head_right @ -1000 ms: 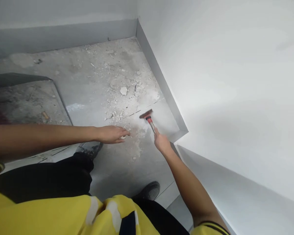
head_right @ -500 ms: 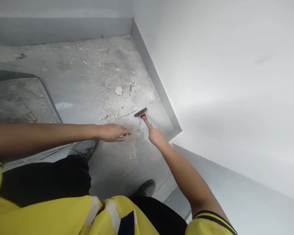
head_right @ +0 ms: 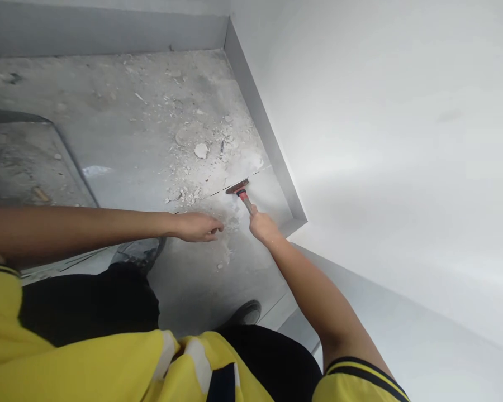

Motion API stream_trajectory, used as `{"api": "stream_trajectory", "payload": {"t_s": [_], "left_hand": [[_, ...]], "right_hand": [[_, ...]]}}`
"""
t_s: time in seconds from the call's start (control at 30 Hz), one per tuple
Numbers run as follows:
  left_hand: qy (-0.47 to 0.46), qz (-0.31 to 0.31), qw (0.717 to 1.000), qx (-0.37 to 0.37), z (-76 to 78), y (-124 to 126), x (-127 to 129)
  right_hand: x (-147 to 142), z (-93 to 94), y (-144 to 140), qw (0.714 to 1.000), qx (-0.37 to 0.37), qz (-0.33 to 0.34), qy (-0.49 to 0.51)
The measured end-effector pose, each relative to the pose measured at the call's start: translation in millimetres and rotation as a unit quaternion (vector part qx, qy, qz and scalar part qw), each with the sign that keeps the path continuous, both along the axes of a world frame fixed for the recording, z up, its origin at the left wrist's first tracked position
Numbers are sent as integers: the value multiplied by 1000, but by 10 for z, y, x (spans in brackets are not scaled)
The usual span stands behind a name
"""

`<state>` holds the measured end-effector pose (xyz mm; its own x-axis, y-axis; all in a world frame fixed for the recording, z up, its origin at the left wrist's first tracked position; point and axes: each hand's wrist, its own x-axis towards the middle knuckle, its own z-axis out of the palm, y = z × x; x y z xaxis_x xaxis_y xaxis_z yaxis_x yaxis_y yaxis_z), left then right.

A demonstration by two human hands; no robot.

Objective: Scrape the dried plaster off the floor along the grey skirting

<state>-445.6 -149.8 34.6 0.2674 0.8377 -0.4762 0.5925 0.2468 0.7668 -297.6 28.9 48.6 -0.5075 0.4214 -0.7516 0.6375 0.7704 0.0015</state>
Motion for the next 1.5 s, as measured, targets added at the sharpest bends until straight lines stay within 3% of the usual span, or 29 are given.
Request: {"api": "stream_trajectory", "payload": {"t_s": [0.07,0.2,0.37,0.43,0.57,0.67,0.77,0.87,0.93,1.03,1.17,1.27,1.4,1.5], "left_hand": [[-14,-24,1000,2,-4,36,8],[12,21,1000,3,-24,92,17],[-19,-4,1000,3,-14,98,33],[4,11,1000,-9,12,94,47],[-18,-20,1000,8,65,81,26],[7,20,1000,1,60,44,-49],[33,51,998,-18,34,12,-95],[-18,6,1000,-11,24,19,-90],[-13,8,1000,-11,17,45,-80],[27,47,998,-13,-2,93,-63],[-22,26,999,6,-12,117,-40],[11,59,998,-17,11,91,-26],[-17,32,999,-8,28,60,-50],[18,50,998,-31,-7,41,-97]], "right_hand": [[-3,15,-22,1000,-4,4,-6],[-47,67,-71,1000,2,0,-17],[-123,148,-131,996,13,42,-80],[-168,167,-147,995,12,42,-87],[-220,165,-210,995,3,57,-82],[-166,140,-273,993,11,84,-87],[-93,123,-287,992,7,72,-99],[-49,117,-276,993,7,50,-104],[-33,106,-273,994,21,43,-101],[-18,83,-262,994,30,48,-91],[-6,95,-226,993,26,65,-94],[-59,137,-223,993,28,62,-93],[-110,183,-271,995,15,58,-84],[-25,184,-348,991,30,64,-113]]}}
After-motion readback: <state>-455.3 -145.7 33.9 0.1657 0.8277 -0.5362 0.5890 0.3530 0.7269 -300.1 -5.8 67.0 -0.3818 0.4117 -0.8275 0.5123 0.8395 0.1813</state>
